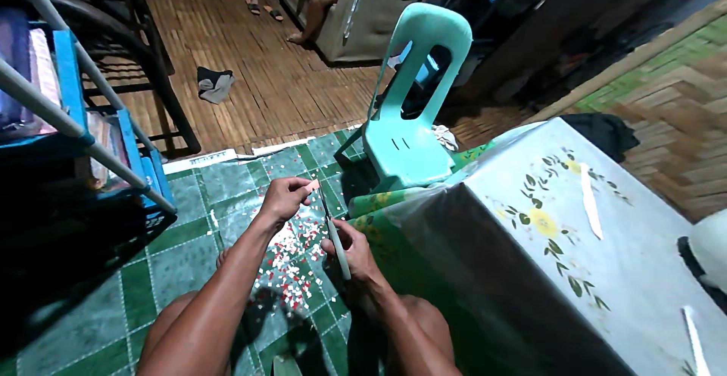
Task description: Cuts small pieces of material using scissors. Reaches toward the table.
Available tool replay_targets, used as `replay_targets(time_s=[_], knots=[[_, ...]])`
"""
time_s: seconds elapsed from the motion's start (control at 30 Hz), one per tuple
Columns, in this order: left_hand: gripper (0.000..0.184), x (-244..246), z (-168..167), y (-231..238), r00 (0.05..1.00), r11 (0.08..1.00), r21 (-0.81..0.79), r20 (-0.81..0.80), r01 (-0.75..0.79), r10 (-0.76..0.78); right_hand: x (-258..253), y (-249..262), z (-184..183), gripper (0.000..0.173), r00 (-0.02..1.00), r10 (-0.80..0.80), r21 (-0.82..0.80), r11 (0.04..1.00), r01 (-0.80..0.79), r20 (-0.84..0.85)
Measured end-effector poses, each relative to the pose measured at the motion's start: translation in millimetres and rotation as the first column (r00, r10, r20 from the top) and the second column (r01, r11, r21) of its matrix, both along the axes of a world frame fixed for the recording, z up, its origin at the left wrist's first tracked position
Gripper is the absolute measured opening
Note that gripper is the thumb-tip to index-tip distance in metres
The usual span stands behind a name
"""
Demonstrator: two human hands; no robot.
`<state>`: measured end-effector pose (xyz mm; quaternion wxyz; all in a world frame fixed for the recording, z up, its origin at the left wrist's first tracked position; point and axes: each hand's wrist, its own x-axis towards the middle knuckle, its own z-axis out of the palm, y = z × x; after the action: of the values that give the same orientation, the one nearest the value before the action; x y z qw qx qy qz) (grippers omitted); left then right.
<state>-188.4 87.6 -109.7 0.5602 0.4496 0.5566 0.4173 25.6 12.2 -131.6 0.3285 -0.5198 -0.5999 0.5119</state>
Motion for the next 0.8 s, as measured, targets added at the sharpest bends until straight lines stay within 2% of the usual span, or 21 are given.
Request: replay_targets(time_s=[0.37,0.8], knots=[[0.014,17.8,1.5,3.0,0.991,0.994,0.006,-0.074,0.113,-0.112,6.1,-1.0,7.1,0.061,0.996,-0.087,0.012,0.996,0.088,-0.029],[0.015,17.9,0.6,1.8,0.987,0.992,0.0,-0.105,0.126,-0.125,13.9,0.2,9.0,0.059,0.999,-0.051,0.013,0.999,0.051,0.011]])
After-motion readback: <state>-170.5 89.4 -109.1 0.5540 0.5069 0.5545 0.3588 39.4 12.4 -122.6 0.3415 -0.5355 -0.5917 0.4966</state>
